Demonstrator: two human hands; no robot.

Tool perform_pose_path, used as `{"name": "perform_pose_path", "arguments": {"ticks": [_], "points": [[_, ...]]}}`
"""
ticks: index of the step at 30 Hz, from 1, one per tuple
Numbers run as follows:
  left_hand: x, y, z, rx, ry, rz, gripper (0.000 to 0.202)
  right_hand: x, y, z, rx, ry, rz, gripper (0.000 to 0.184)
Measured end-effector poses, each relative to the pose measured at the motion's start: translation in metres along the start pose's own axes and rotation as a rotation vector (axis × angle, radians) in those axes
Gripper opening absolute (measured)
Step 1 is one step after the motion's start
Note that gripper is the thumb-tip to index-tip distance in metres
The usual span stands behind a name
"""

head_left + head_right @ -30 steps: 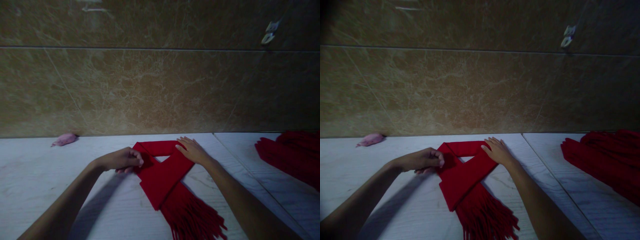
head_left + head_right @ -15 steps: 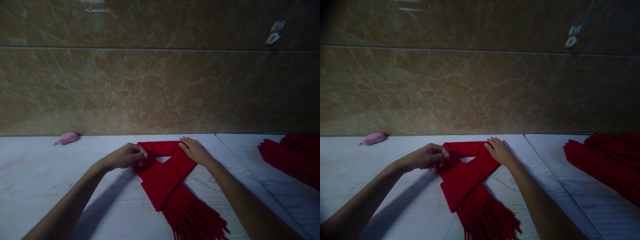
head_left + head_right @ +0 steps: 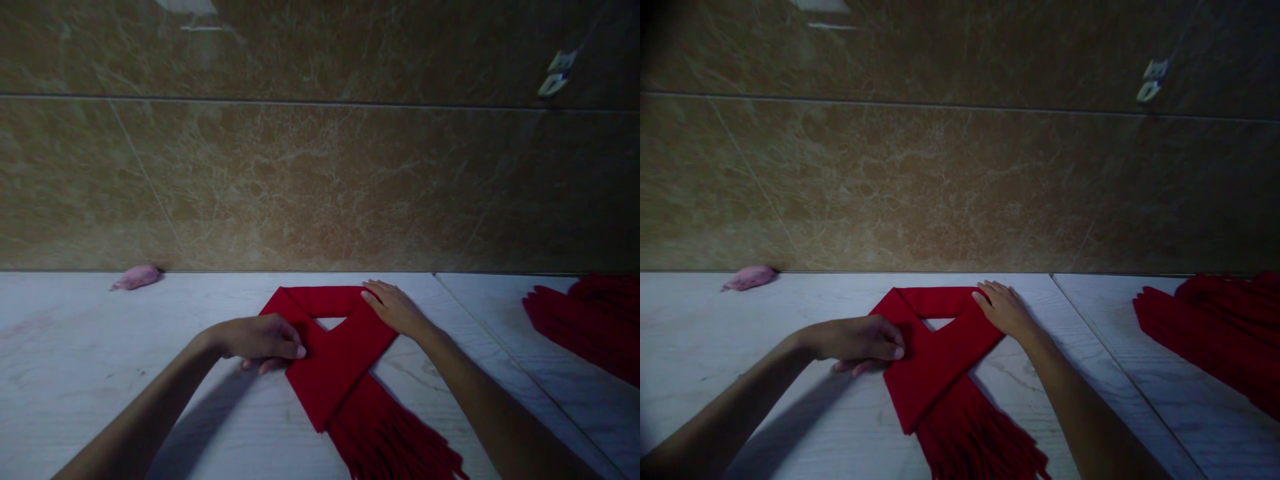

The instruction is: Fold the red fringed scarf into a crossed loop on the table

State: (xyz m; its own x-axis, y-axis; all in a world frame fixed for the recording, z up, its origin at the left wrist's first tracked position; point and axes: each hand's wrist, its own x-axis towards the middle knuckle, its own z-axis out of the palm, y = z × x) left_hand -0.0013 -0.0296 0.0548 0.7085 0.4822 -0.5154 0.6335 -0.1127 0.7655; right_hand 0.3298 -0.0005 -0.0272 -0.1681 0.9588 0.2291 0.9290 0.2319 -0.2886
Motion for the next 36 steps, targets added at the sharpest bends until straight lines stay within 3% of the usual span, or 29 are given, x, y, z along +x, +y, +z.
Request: {"name": "perform_pose_path", "arguments": {"ticks": [5, 14, 27, 29, 30, 34, 35, 36], "points": [[0.005, -0.007, -0.002, -0.097, -0.107, 0.021, 0.057, 0.001, 0.0, 0.0, 0.0, 0.003, -0.011, 0.054], [0.009, -0.018, -0.004, -0.085, -0.133, -0.045, 0.046, 0.0, -0.001, -0.002, 0.0, -0.006, -0.009, 0.054], [0.01, -0.023, -0.004, -0.16, -0.162, -0.046, 0.052, -0.001, -0.002, -0.003, 0.004, 0.008, -0.017, 0.052], [0.008, -0.019, -0.007, -0.144, -0.066, -0.007, 0.051, -0.001, -0.003, -0.004, 0.008, 0.005, -0.023, 0.053], [0.007, -0.018, -0.009, -0.133, 0.051, 0.041, 0.052, -0.002, -0.003, -0.005, 0.009, 0.001, -0.027, 0.053], [0.017, -0.019, -0.014, 0.058, 0.799, 0.316, 0.051, -0.002, -0.002, -0.004, 0.013, -0.006, -0.029, 0.054], [0.021, -0.021, -0.014, 0.176, 0.915, 0.363, 0.052, -0.001, -0.001, -0.004, 0.018, -0.008, -0.029, 0.055], [0.026, -0.024, -0.012, 0.31, 0.959, 0.382, 0.053, -0.001, 0.0, -0.002, 0.027, -0.012, -0.029, 0.055]]}}
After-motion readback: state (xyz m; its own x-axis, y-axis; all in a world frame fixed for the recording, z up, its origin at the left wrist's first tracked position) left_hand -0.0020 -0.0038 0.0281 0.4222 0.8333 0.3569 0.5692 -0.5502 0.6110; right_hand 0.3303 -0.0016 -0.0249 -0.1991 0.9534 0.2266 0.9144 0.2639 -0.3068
